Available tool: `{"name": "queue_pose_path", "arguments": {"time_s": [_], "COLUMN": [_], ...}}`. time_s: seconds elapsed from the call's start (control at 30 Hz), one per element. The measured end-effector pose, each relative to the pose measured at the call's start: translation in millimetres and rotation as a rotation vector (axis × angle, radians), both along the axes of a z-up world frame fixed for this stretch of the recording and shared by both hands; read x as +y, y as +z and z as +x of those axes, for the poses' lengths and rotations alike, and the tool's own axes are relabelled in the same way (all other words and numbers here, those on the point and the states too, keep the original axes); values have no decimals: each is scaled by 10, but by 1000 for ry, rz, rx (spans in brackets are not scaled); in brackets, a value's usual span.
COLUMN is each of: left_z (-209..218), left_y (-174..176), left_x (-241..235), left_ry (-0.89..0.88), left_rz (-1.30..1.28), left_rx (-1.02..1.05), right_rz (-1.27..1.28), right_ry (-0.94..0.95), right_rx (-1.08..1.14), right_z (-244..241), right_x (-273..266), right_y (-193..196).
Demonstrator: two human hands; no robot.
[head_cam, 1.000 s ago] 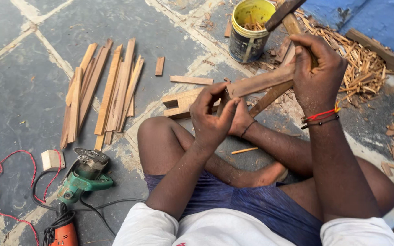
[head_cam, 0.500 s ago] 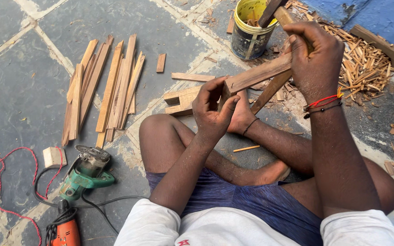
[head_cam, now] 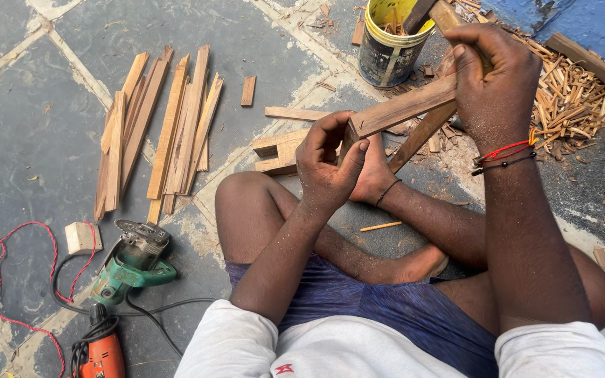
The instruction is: The person sits on the floor and assembles small wooden pieces into a frame-like structure. They use a hammer to drive nails into the wood, aligning and securing the pieces together. The person handles the wood and hammer with both hands, occasionally adjusting the position of the pieces.
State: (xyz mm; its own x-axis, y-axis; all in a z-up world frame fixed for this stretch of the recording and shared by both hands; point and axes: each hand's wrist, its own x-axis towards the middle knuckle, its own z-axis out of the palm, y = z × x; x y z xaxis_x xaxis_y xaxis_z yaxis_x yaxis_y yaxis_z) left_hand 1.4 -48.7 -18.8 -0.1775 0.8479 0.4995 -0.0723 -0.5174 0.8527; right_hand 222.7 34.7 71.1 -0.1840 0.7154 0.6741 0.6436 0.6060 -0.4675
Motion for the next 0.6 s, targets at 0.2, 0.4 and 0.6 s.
{"name": "queue_pose_path", "arguments": {"time_s": [0.2,0.4,0.6], "left_z": [-25,-43,-48], "left_y": [21,15,10], "left_x": [-13,28,61], "left_ry": [-22,-91,-83], "left_rz": [-22,-14,-3], "left_rx": [-16,-15,15], "right_rz": [18,63,54], "right_ry": [16,53,56], "right_rx": [7,-5,-6], "right_z": [-43,-64,-53], "right_x": [-28,-78,-89], "right_y": [71,173,185]}}
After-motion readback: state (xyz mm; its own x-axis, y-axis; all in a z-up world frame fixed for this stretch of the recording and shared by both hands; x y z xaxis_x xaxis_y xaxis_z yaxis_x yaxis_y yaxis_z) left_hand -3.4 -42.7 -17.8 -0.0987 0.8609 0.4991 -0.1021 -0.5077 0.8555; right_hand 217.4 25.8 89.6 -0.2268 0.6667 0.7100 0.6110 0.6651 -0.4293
